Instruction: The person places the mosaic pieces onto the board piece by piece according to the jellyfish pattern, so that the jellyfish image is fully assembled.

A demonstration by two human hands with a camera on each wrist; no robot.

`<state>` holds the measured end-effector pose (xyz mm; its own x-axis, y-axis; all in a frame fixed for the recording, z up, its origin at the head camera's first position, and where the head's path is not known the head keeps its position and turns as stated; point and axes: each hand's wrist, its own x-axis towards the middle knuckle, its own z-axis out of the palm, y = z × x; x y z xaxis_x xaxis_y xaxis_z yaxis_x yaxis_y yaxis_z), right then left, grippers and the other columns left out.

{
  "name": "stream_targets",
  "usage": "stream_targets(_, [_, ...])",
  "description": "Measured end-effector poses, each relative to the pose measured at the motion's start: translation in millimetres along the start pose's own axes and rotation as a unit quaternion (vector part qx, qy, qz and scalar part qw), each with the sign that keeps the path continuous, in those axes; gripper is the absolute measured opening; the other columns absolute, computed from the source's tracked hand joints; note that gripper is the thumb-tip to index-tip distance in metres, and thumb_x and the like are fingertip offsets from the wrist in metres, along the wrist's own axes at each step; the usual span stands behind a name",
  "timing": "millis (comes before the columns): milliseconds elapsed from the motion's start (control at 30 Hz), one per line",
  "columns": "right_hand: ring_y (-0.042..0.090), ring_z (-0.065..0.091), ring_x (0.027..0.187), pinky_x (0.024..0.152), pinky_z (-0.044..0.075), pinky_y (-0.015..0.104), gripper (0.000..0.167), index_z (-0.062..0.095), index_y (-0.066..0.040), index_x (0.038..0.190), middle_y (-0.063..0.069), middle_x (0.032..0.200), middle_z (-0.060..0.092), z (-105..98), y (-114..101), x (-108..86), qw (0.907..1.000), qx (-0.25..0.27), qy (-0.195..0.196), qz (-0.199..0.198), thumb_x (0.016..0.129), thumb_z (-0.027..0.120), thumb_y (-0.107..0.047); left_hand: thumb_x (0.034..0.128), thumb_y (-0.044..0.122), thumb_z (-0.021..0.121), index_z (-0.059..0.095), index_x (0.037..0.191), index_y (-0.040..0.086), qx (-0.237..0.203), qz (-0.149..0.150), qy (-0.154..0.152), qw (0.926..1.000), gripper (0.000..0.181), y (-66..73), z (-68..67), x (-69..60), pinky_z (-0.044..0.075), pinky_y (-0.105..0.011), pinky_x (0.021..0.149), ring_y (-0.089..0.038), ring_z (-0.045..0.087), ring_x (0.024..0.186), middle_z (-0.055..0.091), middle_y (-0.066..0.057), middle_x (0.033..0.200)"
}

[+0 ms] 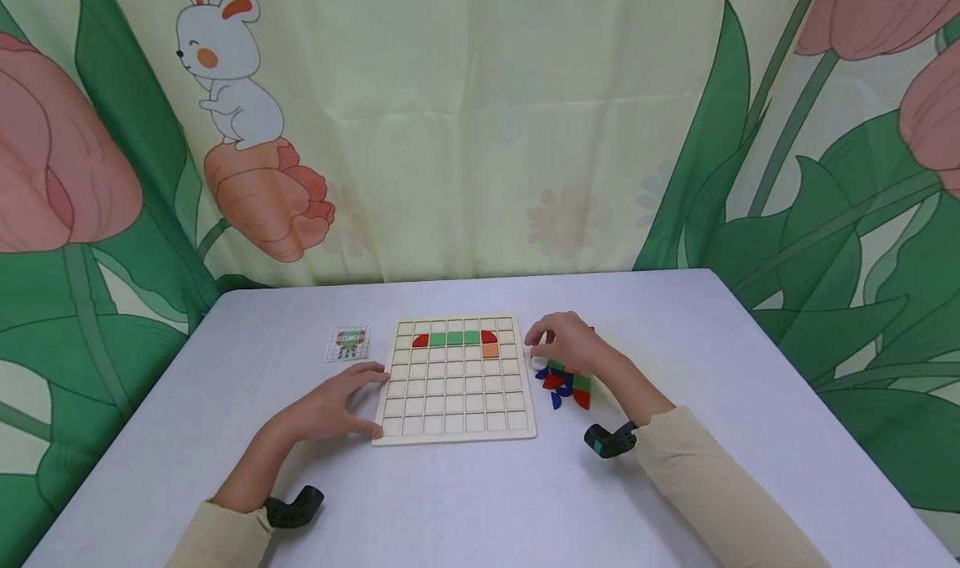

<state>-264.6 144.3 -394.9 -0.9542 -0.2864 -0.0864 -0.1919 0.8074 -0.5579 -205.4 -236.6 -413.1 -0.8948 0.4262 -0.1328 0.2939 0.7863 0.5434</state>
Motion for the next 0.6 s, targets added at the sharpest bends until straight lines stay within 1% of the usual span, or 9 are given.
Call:
stream_targets(100, [0.017,0.055,0.085,0.068,0.051,0.022,0.015,0.075,-0.017,0.101,0.0,0.095,0.069,-6,4,-0.5,0.9998,-0.011,-0.019,0.004,0.087,0.072,-0.014,0.0683,0.039,0.086,0.051,0.138,0.009,0.002,0.005,0.0,1.0,0.083,-1.4,-1.4,-0.1,0.031,-0.059,0.111,-0.039,0.032,0.141,0.041,-0.013,0.149])
stream_targets(233, [0.017,0.056,0.087,0.069,0.054,0.023,0.014,0.076,-0.019,0.099,0.001,0.099,0.069,-4,9,-2.1,0.9991,-0.014,-0.039,0.006,0.085,0.074,-0.015,0.068,0.039,0.086,0.051,0.137,0.009,0.003,0.005,0.001,1.0,0.083,-4.0,-0.5,-1.2,0.032,-0.059,0.111,-0.039,0.033,0.14,0.041,-0.014,0.149])
stream_targets(333, [0.016,0.056,0.087,0.069,0.054,0.023,0.018,0.075,-0.019,0.1,0.001,0.102,0.069,-1,12,-3.0,0.9992,-0.007,-0.04,-0.001,0.083,0.076,-0.014,0.0686,0.039,0.086,0.051,0.138,0.009,0.003,0.003,0.003,1.0,0.083,-5.0,0.2,-1.1,0.031,-0.059,0.111,-0.038,0.032,0.141,0.041,-0.013,0.15])
stream_targets(467, [0.017,0.055,0.082,0.069,0.054,0.023,0.021,0.073,-0.016,0.102,0.001,0.096,0.067,3,14,-3.9,0.9992,0.006,-0.04,-0.006,0.081,0.078,-0.013,0.07,0.039,0.085,0.05,0.138,0.009,0.002,0.007,0.002,1.0,0.082,-2.9,0.1,-1.1,0.031,-0.058,0.112,-0.038,0.031,0.142,0.041,-0.014,0.15])
stream_targets(600, [0.017,0.056,0.082,0.071,0.055,0.023,0.018,0.073,-0.016,0.1,0.0,0.092,0.067,4,13,-4.5,0.9994,0.005,-0.034,-0.005,0.082,0.076,-0.013,0.0703,0.038,0.085,0.05,0.139,0.007,0.0,0.012,0.002,0.9999,0.083,0.5,-0.7,-0.5,0.03,-0.058,0.113,-0.038,0.031,0.142,0.041,-0.014,0.15])
